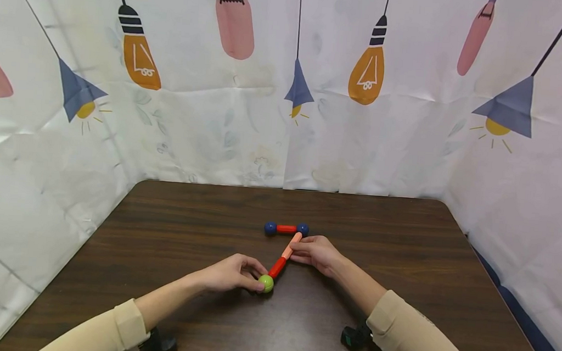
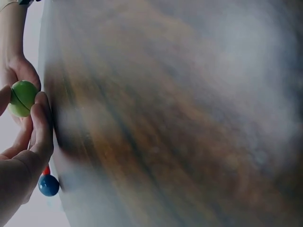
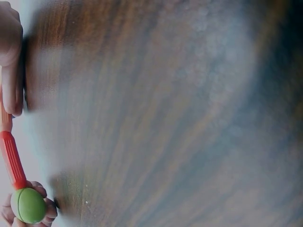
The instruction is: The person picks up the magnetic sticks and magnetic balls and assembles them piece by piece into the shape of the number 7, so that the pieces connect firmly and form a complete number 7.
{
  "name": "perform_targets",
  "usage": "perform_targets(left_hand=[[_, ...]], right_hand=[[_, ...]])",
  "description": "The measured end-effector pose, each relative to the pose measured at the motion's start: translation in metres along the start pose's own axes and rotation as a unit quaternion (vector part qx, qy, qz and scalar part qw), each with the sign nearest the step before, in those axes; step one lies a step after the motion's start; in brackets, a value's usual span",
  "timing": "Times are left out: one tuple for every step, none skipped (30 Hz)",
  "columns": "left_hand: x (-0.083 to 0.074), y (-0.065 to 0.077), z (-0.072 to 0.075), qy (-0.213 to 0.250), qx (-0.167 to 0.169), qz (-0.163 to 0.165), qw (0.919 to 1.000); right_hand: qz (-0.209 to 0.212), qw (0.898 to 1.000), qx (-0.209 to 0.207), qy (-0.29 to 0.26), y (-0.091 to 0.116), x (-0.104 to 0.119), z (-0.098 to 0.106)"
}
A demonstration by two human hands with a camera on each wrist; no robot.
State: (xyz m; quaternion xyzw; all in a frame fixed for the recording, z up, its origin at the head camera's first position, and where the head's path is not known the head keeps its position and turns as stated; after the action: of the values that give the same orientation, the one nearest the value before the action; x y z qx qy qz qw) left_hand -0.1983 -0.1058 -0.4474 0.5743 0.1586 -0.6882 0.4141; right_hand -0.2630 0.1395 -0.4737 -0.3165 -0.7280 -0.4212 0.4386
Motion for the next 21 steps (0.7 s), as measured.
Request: perform_targets(left_hand=[[-0.0003,0.0001,-0.0003,0.000,-0.001,-0.001,1.0000],[-0.0005,-0.0001,-0.0007,0.001,-0.003,0.000,1.0000],[-0.0007,-0.0002,-0.0011,0.001,-0.005,0.000,1.0000],[-0.0010,-0.0003,-0.0014,0.002,-0.005,0.000,1.0000],[-0.0014,-0.0003,-0.0018,0.001,-0.006,0.000,1.0000],[-0.0018,-0.0004,-0.0021,0.000,-0.007,0.001,1.0000],[-0.0021,-0.0004,-0.0024,-0.003,-0.008,0.001,1.0000],[-0.0025,-0.0004,-0.0026,-0.005,-0.008,0.001,1.0000],[-0.0030,-0.0001,-0.0028,-0.007,-0.009,0.000,0.9999],[-0.0031,-0.0003,-0.0030,-0.010,-0.010,0.000,0.9999],[-0.0034,-0.0004,-0.0032,-0.014,-0.012,-0.002,0.9998],[-0.0037,-0.0003,-0.0033,-0.016,-0.013,-0.003,0.9998],[-0.0039,-0.0002,-0.0034,-0.017,-0.014,-0.004,0.9997],[-0.0039,-0.0005,-0.0035,-0.018,-0.014,-0.006,0.9997],[-0.0037,-0.0010,-0.0037,-0.020,-0.015,-0.006,0.9997],[-0.0036,-0.0016,-0.0038,-0.021,-0.015,-0.007,0.9996],[-0.0036,-0.0018,-0.0039,-0.023,-0.015,-0.008,0.9996],[-0.0038,-0.0017,-0.0039,-0.024,-0.015,-0.009,0.9995],[-0.0040,-0.0019,-0.0041,-0.027,-0.015,-0.010,0.9995],[-0.0040,-0.0021,-0.0041,-0.029,-0.015,-0.011,0.9994],[-0.0040,-0.0023,-0.0042,-0.032,-0.015,-0.012,0.9993]], right_hand=[[-0.001,1.000,-0.002,0.000,0.0000,0.0001,0.0001],[-0.002,1.000,-0.004,-0.001,-0.0001,0.0001,0.0004],[-0.002,1.000,-0.005,0.000,-0.0001,0.0001,0.0006],[-0.002,1.000,-0.006,0.001,-0.0003,0.0001,0.0008],[0.000,1.000,-0.004,0.004,-0.0002,0.0002,0.0008],[-0.002,1.000,-0.006,0.003,-0.0003,0.0001,0.0010],[-0.002,1.000,-0.005,0.004,-0.0004,0.0001,0.0012],[-0.002,1.000,-0.005,0.004,-0.0004,0.0000,0.0012],[-0.003,1.000,-0.005,0.006,-0.0003,0.0001,0.0012],[-0.004,1.000,-0.005,0.007,-0.0002,0.0001,0.0013],[-0.005,1.000,-0.006,0.009,0.0000,0.0002,0.0013],[-0.008,1.000,-0.010,0.009,0.0001,0.0003,0.0015],[-0.009,1.000,-0.012,0.011,0.0001,0.0004,0.0017],[-0.011,1.000,-0.014,0.014,0.0001,0.0007,0.0019],[-0.011,1.000,-0.015,0.017,0.0000,0.0008,0.0023],[-0.012,1.000,-0.017,0.021,-0.0002,0.0009,0.0027],[-0.013,0.999,-0.018,0.024,-0.0004,0.0010,0.0033],[-0.012,0.999,-0.019,0.028,-0.0008,0.0011,0.0038],[-0.012,0.999,-0.018,0.032,-0.0010,0.0012,0.0043],[-0.013,0.999,-0.018,0.036,-0.0012,0.0012,0.0048],[-0.013,0.999,-0.018,0.041,-0.0012,0.0013,0.0052]])
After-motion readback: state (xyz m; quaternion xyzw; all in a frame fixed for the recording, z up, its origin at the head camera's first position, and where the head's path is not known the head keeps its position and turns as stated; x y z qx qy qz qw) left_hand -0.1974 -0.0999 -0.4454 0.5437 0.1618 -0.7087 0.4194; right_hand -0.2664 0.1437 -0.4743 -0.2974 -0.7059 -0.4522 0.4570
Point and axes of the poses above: each hand's wrist, its own y-axis away from the middle knuckle, its own z-axis out of the back of the hand, x = y × z, the point moved 2 cm from there along -y, towards the middle knuckle, and after that the axes turned 2 degrees about -y, right-handed, at the moved point
